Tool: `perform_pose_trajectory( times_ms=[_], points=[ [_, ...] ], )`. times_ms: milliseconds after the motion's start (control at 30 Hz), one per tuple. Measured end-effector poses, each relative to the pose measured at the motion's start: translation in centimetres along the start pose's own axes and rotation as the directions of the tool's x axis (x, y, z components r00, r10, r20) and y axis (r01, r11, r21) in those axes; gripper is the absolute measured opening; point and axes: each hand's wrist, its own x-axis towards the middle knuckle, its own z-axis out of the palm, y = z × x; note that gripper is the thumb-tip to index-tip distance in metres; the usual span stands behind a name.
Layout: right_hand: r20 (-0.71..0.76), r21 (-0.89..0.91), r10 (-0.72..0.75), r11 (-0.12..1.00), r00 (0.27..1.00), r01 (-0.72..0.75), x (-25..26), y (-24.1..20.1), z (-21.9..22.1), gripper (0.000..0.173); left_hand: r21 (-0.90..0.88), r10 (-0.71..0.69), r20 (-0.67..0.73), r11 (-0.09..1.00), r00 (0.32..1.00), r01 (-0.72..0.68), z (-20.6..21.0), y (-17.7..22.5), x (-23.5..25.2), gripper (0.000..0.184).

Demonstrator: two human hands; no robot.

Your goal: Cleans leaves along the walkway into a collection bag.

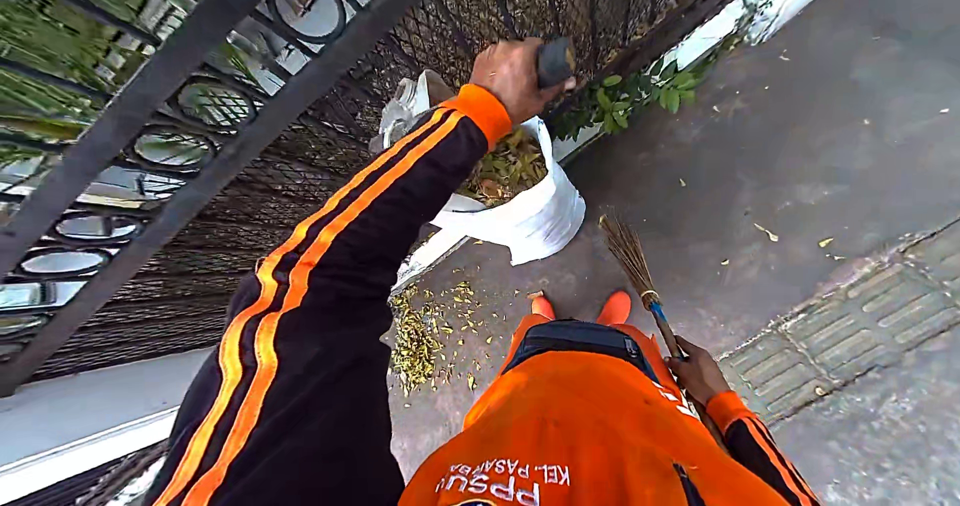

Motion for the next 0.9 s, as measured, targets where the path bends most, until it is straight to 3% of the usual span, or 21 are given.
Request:
perform_pose_trajectory(
  times_ms=[167,300,367,433,533,700,900],
  points=[
    [0.025,0.024,-0.019,1.0,1.0,0.019,1.3,-0.2,-0.6,0.05,0.019,0.095,0.063,0.995,0.993,-0.096,0.9,2.3,2.1,0.054],
    [0.03,0.027,0.013,1.0,0.999,-0.014,2.0,-0.8,-1.3,0.051,-0.016,0.115,0.193,0.993,0.974,-0.114,10.5,0.2,1.6,0.041],
    [0.025,0.047,0.022,0.999,0.999,-0.023,2.5,-1.2,-2.0,0.053,0.015,0.107,0.281,0.993,0.954,-0.115,13.1,-0.8,1.5,0.039],
    [0.021,0.078,0.037,0.996,0.999,-0.039,2.3,-0.9,-2.1,0.058,0.04,0.112,0.317,0.991,0.942,-0.131,12.1,-0.7,1.7,0.037],
    [0.011,0.087,0.043,0.995,0.999,-0.044,2.7,-0.8,-2.1,0.059,0.061,0.107,0.292,0.99,0.95,-0.13,7.4,0.0,2.8,0.036],
    [0.024,0.056,0.055,0.997,0.998,-0.057,3.3,-1.0,-2.4,0.054,0.147,0.104,0.285,0.978,0.953,-0.151,0.7,3.9,4.2,0.033],
    [0.046,0.039,0.077,0.996,0.996,-0.079,3.4,-0.7,-2.1,0.053,0.15,0.174,0.275,0.964,0.946,-0.221,-2.6,6.7,4.0,0.026]
  ],
)
